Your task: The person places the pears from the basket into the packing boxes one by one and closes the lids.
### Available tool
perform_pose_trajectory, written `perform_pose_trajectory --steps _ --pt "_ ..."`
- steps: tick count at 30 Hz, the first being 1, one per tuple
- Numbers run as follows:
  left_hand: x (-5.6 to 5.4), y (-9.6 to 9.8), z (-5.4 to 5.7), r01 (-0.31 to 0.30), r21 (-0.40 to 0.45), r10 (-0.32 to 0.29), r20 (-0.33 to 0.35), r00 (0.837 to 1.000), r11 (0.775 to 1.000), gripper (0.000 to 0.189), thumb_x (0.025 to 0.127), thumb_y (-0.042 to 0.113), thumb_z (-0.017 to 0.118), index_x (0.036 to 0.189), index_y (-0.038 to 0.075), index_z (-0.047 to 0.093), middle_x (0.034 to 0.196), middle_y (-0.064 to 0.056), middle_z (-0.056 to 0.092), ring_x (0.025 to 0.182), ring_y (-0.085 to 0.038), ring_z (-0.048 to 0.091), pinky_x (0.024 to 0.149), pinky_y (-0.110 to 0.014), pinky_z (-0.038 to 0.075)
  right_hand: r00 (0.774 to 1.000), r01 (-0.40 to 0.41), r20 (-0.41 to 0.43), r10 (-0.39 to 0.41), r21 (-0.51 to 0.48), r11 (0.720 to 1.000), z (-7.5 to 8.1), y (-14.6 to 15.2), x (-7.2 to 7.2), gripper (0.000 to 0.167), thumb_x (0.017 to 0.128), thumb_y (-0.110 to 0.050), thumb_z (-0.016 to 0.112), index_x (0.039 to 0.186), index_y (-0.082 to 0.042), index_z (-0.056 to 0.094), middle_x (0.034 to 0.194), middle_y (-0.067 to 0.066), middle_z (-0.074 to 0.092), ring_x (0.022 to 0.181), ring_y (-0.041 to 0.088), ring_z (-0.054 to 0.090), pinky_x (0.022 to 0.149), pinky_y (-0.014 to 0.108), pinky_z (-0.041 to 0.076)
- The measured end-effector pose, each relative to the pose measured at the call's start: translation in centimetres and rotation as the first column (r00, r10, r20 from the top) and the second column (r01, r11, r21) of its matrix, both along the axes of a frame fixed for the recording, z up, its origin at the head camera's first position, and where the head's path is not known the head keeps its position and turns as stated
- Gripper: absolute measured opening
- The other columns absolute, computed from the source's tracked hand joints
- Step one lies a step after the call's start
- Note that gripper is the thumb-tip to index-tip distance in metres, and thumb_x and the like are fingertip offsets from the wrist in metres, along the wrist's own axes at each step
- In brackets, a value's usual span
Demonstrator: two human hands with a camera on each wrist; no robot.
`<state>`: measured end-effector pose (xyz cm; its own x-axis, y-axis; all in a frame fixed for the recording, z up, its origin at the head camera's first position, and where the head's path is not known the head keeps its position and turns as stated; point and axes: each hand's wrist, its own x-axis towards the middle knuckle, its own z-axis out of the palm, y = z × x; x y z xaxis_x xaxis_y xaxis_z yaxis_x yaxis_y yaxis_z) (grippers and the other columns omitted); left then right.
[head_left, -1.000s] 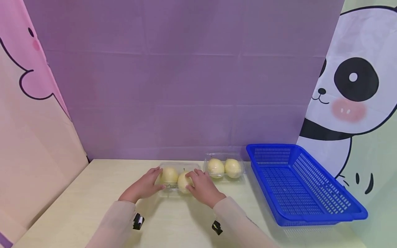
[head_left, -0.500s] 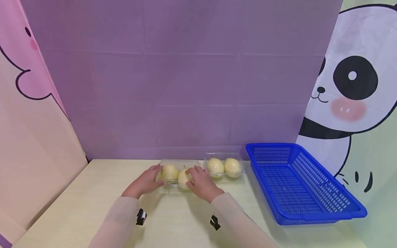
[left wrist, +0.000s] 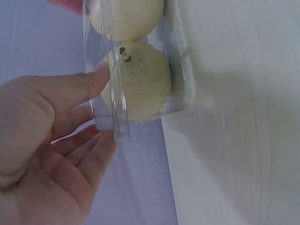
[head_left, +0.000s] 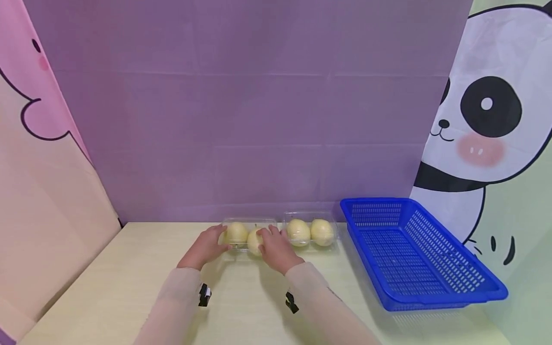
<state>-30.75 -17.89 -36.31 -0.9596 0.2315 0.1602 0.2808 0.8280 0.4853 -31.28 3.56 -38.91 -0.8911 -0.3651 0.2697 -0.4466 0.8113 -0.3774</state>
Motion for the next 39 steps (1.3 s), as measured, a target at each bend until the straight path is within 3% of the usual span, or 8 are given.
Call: perform_pose_trajectory --steps 9,16,27,33,39 --pt "-0.6 0.5 -1.0 -0.036 0.053 0.035 0.005 0.999 0.998 0.06 0.096 0.008 0.064 0.144 -0.017 0.038 0.149 -0.039 0.03 0.135 -0.055 0.033 0.111 -0.062 0.03 0.999 0.035 -0.013 -0.035 0.0 0.999 -0.1 -0.4 -0.5 0.034 0.102 -0.014 0.059 0.135 -0.011 0.056 0.146 0.021 0.044 0.121 0.041 0.042 0.097 0.047 0.047" --pt "-1.2 0.8 -1.4 -0.034 0.07 0.036 -0.02 0.999 0.997 0.06 0.096 0.006 0.061 0.142 -0.021 0.034 0.148 -0.041 0.029 0.136 -0.055 0.03 0.113 -0.06 0.027 0.998 0.043 -0.048 -0.041 0.027 0.999 -0.1 -0.6 -1.0 0.034 0.101 -0.015 0.06 0.135 -0.011 0.056 0.144 0.021 0.047 0.12 0.041 0.045 0.1 0.045 0.042" --pt "-2.0 0.8 -1.5 -0.056 0.094 0.056 0.005 0.998 0.994 0.063 0.098 0.007 0.061 0.147 -0.018 0.03 0.15 -0.038 0.027 0.139 -0.052 0.027 0.115 -0.058 0.024 0.996 0.038 -0.089 -0.032 0.065 0.997 0.0 -0.5 -1.7 0.032 0.101 -0.013 0.06 0.133 -0.009 0.057 0.139 0.018 0.05 0.116 0.037 0.045 0.093 0.042 0.04" --pt "-1.9 0.8 -1.4 -0.064 0.102 0.062 0.025 0.998 0.993 0.064 0.098 0.008 0.06 0.147 -0.017 0.029 0.152 -0.038 0.025 0.14 -0.053 0.026 0.115 -0.059 0.022 0.998 0.044 -0.046 -0.04 0.071 0.997 0.1 -0.5 -1.7 0.034 0.103 -0.015 0.057 0.137 -0.01 0.055 0.146 0.021 0.045 0.124 0.042 0.042 0.099 0.044 0.041" --pt "-1.7 0.9 -1.2 -0.065 0.106 0.062 0.025 0.998 0.992 0.064 0.098 0.008 0.06 0.148 -0.017 0.029 0.152 -0.037 0.025 0.14 -0.053 0.026 0.115 -0.059 0.022 0.997 0.05 -0.061 -0.045 0.091 0.995 0.0 -0.6 -1.6 0.035 0.103 -0.015 0.057 0.137 -0.011 0.055 0.146 0.02 0.045 0.122 0.041 0.043 0.099 0.044 0.042"
